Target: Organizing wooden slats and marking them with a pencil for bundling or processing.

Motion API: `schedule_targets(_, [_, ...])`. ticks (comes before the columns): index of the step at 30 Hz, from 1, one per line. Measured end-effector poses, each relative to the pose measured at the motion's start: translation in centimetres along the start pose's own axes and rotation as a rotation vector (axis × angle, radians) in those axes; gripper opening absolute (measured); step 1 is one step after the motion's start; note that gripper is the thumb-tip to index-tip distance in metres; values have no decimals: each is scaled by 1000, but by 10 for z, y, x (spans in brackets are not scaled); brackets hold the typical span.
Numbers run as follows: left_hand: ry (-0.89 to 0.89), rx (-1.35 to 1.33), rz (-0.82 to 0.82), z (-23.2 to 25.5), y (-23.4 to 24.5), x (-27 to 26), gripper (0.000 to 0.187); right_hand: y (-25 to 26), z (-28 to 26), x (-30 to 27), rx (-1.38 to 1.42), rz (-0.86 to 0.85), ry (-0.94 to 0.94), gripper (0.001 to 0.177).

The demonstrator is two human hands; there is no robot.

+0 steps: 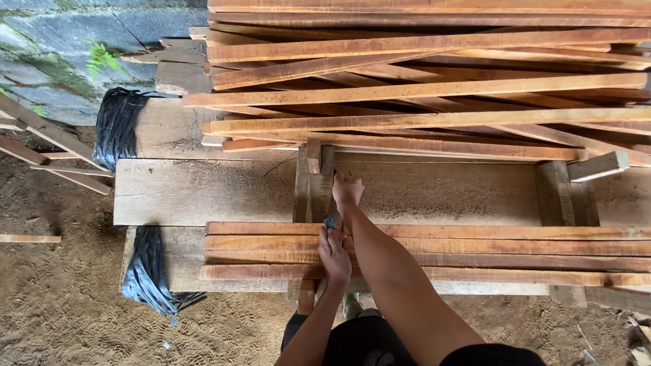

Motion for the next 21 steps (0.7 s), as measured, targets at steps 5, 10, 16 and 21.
schedule_targets(5, [-8,-84,12,47,-2,-13,29,-1,8,1,-5,-68,-89,42])
schedule_targets(10, [34,-45,26,7,-1,-9,48,-33,61,23,-71,-101,-145,56])
schedule_targets(16, [90,-44,-32,8,-2,-10,61,-34,52,24,-179,-172,-196,59])
schedule_targets(21, [-35,59,-23,61,-1,-11,31,-15,21,11,-175,-96,-218,55])
Point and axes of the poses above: each hand's wrist, its own x-axis towards the middle knuckle, its own y-axis out of the back of the hand, z = x × y, the point moved 5 cm from there along x, towards the middle knuckle, and after that the axes turned 2 degrees about x, right-handed, at the moved point
